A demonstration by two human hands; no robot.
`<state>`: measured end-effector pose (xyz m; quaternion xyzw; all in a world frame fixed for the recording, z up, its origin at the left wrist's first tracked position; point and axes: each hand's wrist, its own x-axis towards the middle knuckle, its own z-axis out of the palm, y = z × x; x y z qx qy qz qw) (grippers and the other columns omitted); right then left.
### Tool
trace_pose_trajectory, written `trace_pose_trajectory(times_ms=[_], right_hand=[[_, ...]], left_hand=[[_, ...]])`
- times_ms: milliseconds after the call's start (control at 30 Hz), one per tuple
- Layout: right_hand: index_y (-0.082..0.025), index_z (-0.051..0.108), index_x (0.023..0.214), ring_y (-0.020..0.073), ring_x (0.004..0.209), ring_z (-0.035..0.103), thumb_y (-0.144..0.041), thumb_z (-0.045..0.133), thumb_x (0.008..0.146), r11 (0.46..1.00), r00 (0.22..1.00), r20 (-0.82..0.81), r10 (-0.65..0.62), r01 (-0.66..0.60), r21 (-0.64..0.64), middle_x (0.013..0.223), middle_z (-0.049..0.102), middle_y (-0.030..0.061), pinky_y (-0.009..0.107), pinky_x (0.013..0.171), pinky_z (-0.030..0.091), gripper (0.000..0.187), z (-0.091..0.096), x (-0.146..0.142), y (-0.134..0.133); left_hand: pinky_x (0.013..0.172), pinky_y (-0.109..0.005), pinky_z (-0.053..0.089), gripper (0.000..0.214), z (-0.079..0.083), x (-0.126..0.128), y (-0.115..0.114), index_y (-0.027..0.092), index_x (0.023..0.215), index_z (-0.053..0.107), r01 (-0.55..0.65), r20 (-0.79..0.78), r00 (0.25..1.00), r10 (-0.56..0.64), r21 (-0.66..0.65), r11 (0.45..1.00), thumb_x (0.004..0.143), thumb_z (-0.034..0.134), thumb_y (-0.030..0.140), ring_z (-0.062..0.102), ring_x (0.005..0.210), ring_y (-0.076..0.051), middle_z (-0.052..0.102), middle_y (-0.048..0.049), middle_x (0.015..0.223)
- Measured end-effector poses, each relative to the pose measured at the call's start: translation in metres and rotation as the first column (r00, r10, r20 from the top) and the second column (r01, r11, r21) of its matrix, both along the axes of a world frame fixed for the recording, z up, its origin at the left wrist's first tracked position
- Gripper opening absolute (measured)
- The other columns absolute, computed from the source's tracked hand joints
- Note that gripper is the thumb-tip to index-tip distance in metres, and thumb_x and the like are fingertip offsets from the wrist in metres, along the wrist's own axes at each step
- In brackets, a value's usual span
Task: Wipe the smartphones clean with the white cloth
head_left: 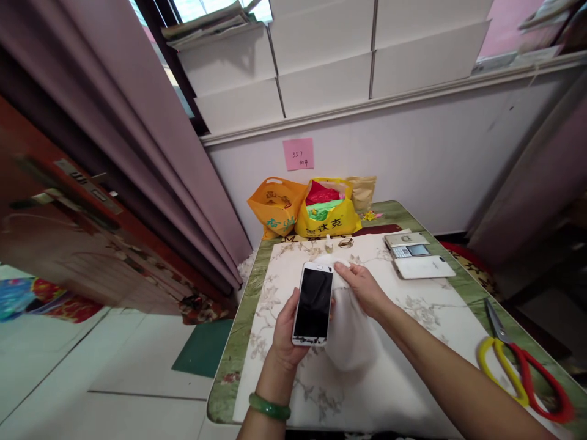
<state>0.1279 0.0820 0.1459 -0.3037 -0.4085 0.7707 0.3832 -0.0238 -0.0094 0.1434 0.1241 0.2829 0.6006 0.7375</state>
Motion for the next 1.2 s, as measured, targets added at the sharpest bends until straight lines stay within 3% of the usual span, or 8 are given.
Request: trace_pose_trajectory(times_ms=[267,433,533,633,733,867,1000,1200], right_hand=[[-0.021,0.053,0.067,0.0151,0.049,0.05,-0.069,0.049,0.081,0.882,0.852,0.254,-0.458,0.402,0.244,0.055,0.058,0.0004,0.027,0.046,0.039,0.051,-0.028,-0.015,0.005],[-0.019,0.051,0.052,0.0144,0.06,0.053,-0.065,0.053,0.082,0.618,0.605,0.435,-0.667,0.122,0.777,0.067,0.063,0.0041,0.025,0.052,0.032,0.054,-0.017,0.017,0.029],[-0.019,0.043,0.046,0.0108,0.045,0.044,-0.063,0.06,0.078,0.748,0.62,0.534,-0.575,0.133,0.65,0.045,0.05,0.0008,0.024,0.044,0.025,0.057,0.0,0.04,0.051],[-0.018,0.049,0.056,0.0078,0.038,0.04,-0.054,0.065,0.079,0.947,0.86,0.403,-0.314,0.252,0.201,0.045,0.052,-0.0011,0.02,0.037,0.025,0.046,0.008,0.048,0.066],[-0.017,0.059,0.082,0.0112,0.058,0.062,-0.042,0.064,0.083,0.965,0.975,0.058,-0.216,0.223,-0.139,0.079,0.07,0.0065,0.02,0.048,0.047,0.025,0.002,0.042,0.063],[-0.028,0.052,0.123,0.0183,0.12,0.056,-0.052,0.059,0.085,0.909,0.918,-0.107,-0.382,0.394,0.136,0.129,0.059,0.0067,0.036,0.102,0.044,0.046,-0.014,0.033,0.037],[-0.029,0.039,0.143,0.03,0.142,0.026,-0.058,0.083,0.053,0.798,0.992,0.115,-0.06,-0.022,0.603,0.152,0.034,0.0077,0.047,0.116,0.018,0.104,-0.02,0.031,0.014],[-0.016,0.05,0.128,0.0305,0.097,0.066,-0.046,0.08,0.062,0.971,0.982,-0.022,0.19,-0.185,0.155,0.111,0.067,0.0131,0.048,0.088,0.05,0.078,-0.04,0.01,-0.015]], left_hand=[[0.089,-0.042,0.053,0.042,-0.007,0.014,-0.007,0.007,0.112,0.068,-0.038,-0.056,0.998,0.034,-0.077,0.996,0.093,0.049,0.039,0.071,0.092,-0.028,0.074,-0.0166,0.097],[0.089,-0.041,0.053,0.041,-0.006,-0.001,-0.008,0.006,0.109,0.069,-0.057,-0.094,0.994,0.049,-0.082,0.995,0.093,0.047,0.037,0.071,0.091,-0.028,0.075,-0.0168,0.093],[0.087,-0.04,0.053,0.044,-0.005,-0.019,-0.016,0.004,0.109,0.069,0.04,-0.113,0.993,-0.047,-0.061,0.997,0.094,0.044,0.037,0.07,0.095,-0.029,0.074,-0.019,0.094],[0.084,-0.04,0.054,0.05,-0.006,-0.03,-0.023,0.001,0.113,0.066,0.153,-0.121,0.981,-0.153,-0.005,0.988,0.094,0.043,0.041,0.068,0.098,-0.031,0.071,-0.024,0.103],[0.083,-0.04,0.053,0.054,-0.007,-0.032,-0.027,0.002,0.116,0.065,0.195,-0.094,0.978,-0.189,0.065,0.979,0.093,0.043,0.045,0.068,0.098,-0.032,0.069,-0.0255,0.106],[0.083,-0.04,0.053,0.054,-0.001,-0.032,-0.022,0.004,0.115,0.066,0.066,-0.074,0.996,-0.057,0.112,0.992,0.094,0.04,0.046,0.067,0.098,-0.031,0.07,-0.024,0.106],[0.075,-0.039,0.053,0.054,0.01,-0.027,-0.012,0.005,0.113,0.067,0.004,-0.04,0.999,0.0,0.12,0.993,0.094,0.038,0.047,0.069,0.084,-0.028,0.071,-0.0232,0.098],[0.074,-0.035,0.053,0.057,0.014,-0.013,0.005,0.003,0.111,0.066,0.001,0.102,0.995,-0.007,0.056,0.998,0.092,0.04,0.051,0.069,0.078,-0.025,0.07,-0.0217,0.097]])
